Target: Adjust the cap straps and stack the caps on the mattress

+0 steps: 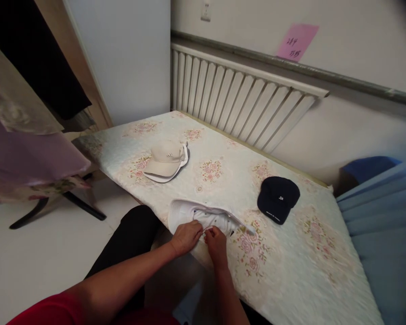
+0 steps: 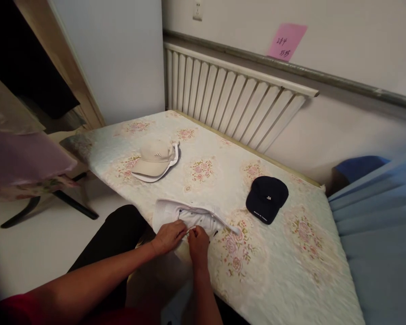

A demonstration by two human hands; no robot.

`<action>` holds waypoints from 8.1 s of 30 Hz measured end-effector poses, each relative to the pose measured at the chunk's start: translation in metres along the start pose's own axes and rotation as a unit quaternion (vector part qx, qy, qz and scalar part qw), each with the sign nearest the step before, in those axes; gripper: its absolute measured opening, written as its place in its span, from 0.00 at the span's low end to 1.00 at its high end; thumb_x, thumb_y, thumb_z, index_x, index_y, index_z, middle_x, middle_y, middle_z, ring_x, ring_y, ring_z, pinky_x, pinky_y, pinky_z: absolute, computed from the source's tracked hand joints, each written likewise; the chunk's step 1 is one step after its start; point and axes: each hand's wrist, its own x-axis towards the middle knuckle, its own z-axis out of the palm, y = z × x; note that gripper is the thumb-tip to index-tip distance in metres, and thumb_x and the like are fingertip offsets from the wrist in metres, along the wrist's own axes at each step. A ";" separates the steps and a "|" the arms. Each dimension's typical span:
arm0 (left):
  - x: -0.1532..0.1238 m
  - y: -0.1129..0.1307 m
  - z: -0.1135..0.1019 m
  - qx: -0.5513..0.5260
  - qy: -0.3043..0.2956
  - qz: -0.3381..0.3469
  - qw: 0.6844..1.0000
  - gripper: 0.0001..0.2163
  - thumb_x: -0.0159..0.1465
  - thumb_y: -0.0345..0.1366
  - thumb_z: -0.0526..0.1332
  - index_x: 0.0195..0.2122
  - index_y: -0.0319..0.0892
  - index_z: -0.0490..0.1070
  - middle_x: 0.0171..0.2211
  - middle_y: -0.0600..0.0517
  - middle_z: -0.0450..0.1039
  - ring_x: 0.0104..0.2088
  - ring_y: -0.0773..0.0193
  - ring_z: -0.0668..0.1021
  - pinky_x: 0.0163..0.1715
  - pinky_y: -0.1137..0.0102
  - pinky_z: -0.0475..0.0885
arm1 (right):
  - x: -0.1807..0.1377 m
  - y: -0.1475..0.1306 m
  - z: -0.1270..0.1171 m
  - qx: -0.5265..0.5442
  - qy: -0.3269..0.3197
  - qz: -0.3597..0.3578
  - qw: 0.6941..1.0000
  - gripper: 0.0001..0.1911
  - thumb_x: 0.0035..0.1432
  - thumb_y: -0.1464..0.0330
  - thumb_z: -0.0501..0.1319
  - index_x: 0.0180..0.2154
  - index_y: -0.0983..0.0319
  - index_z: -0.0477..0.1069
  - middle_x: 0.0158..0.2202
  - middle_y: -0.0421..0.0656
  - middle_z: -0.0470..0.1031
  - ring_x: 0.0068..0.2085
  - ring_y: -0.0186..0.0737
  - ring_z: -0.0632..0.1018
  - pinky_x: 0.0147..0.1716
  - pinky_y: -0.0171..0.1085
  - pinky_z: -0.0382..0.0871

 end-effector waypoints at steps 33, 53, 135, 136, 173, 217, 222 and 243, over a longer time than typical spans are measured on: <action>-0.018 -0.031 0.003 -0.103 0.053 0.123 0.986 0.10 0.68 0.32 0.45 0.35 0.41 0.64 0.37 0.49 0.66 0.39 0.65 0.70 0.42 0.71 0.68 | -0.003 -0.018 0.000 -0.031 0.017 0.011 0.999 0.08 0.46 0.63 0.58 0.21 0.59 0.70 0.18 0.35 0.67 0.24 0.36 0.66 0.26 0.34 0.59; -0.017 -0.034 0.008 -0.198 0.110 0.144 0.963 0.08 0.61 0.25 0.49 0.36 0.42 0.63 0.36 0.50 0.64 0.38 0.64 0.70 0.41 0.69 0.67 | -0.001 -0.017 0.006 -0.074 0.009 0.008 0.997 0.08 0.45 0.64 0.58 0.25 0.60 0.73 0.23 0.40 0.75 0.28 0.40 0.74 0.31 0.36 0.65; -0.016 -0.045 0.018 -0.245 0.170 0.028 0.954 0.05 0.59 0.27 0.50 0.29 0.42 0.61 0.31 0.52 0.63 0.34 0.64 0.68 0.37 0.68 0.66 | 0.016 -0.021 0.034 -0.146 -0.032 -0.054 0.987 0.09 0.45 0.71 0.56 0.28 0.59 0.76 0.29 0.41 0.80 0.32 0.41 0.78 0.37 0.38 0.70; -0.016 -0.045 0.018 -0.246 0.172 0.029 0.953 0.05 0.59 0.27 0.50 0.29 0.42 0.62 0.31 0.52 0.63 0.34 0.64 0.68 0.37 0.68 0.66 | 0.015 -0.020 0.034 -0.146 -0.030 -0.060 0.987 0.09 0.45 0.71 0.56 0.28 0.59 0.76 0.29 0.41 0.80 0.32 0.41 0.78 0.37 0.38 0.70; -0.003 -0.030 -0.002 -0.491 0.069 -0.189 0.847 0.08 0.60 0.26 0.47 0.39 0.44 0.51 0.19 0.61 0.63 0.14 0.69 0.71 0.14 0.76 0.66 | -0.015 -0.007 0.034 -0.162 0.018 -0.227 0.960 0.12 0.55 0.75 0.53 0.37 0.61 0.73 0.36 0.44 0.75 0.42 0.42 0.72 0.43 0.39 0.64; -0.004 -0.032 0.002 -0.516 0.086 -0.164 0.836 0.04 0.62 0.32 0.49 0.37 0.45 0.52 0.20 0.62 0.63 0.14 0.70 0.70 0.14 0.77 0.64 | -0.007 -0.011 0.038 -0.201 -0.007 -0.192 0.961 0.16 0.53 0.76 0.52 0.36 0.59 0.76 0.37 0.44 0.76 0.42 0.42 0.73 0.45 0.40 0.65; -0.009 -0.034 0.004 -0.507 0.089 -0.131 0.848 0.03 0.63 0.36 0.48 0.36 0.45 0.54 0.21 0.60 0.64 0.16 0.69 0.71 0.15 0.75 0.65 | -0.005 -0.012 0.038 -0.202 -0.006 -0.187 0.961 0.14 0.54 0.74 0.52 0.35 0.59 0.76 0.36 0.43 0.76 0.41 0.41 0.74 0.44 0.39 0.66; -0.025 -0.034 0.020 -0.100 0.149 0.104 0.978 0.12 0.65 0.29 0.49 0.44 0.40 0.70 0.42 0.46 0.70 0.45 0.59 0.69 0.48 0.61 0.68 | -0.030 -0.004 0.036 -0.282 0.052 -0.252 0.924 0.19 0.61 0.74 0.47 0.50 0.65 0.69 0.51 0.52 0.72 0.54 0.46 0.70 0.55 0.49 0.61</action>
